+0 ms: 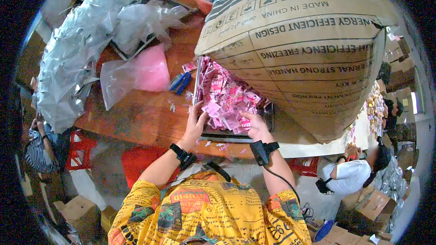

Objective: The person sits at a table and repeatedly picks up small, gold-colored, house-shaped items wrapped in clear plastic. They apply pink paper labels to the items and place them into a pile. The person also retrieves more labels from a nearby box.

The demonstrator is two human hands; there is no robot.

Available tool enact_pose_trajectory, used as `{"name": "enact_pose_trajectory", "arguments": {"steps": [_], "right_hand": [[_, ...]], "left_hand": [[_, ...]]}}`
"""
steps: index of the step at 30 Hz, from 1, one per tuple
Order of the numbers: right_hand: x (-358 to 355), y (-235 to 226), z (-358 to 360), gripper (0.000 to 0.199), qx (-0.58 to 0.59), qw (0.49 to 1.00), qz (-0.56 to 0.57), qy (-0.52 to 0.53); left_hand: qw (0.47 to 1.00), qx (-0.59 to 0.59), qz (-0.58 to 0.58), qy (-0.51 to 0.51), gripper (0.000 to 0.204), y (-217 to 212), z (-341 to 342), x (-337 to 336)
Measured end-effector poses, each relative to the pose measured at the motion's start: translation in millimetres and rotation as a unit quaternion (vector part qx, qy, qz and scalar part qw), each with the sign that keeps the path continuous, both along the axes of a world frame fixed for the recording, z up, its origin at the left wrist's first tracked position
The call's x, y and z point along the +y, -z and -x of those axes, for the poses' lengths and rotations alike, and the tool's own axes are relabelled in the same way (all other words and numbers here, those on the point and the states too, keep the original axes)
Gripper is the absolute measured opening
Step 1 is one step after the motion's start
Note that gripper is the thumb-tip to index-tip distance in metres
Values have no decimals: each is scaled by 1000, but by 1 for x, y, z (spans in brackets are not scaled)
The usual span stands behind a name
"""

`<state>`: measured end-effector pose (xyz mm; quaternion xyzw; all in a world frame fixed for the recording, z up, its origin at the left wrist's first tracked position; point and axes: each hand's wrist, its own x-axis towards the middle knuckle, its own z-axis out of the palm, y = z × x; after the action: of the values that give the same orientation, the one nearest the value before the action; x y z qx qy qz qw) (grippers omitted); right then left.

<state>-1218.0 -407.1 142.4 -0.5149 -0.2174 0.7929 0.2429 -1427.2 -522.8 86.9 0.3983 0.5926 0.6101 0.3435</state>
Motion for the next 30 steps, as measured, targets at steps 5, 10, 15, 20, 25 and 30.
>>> {"name": "enact_pose_trajectory", "arguments": {"steps": [5, 10, 15, 20, 25, 30], "right_hand": [[-18, -8, 16, 36, 82, 996, -33, 9], [-24, -19, 24, 35, 13, 999, -37, 6], [-28, -11, 26, 37, 52, 992, -115, 25], [-30, -14, 33, 40, -44, 984, -169, 35], [-32, -10, 43, 43, -107, 982, -133, 82], [-27, 3, 39, 51, -36, 991, -117, 56]], "left_hand": [[989, -143, 24, -5, 42, -21, -5, -1], [975, -223, 11, 15, 40, -42, -2, 3], [979, -173, 49, 92, 31, -52, 3, 9], [995, -71, 59, 26, 26, -47, 3, 14], [995, -99, 13, 31, 22, -52, 7, 21], [979, -195, 37, 43, 15, -69, 7, 40]]}}
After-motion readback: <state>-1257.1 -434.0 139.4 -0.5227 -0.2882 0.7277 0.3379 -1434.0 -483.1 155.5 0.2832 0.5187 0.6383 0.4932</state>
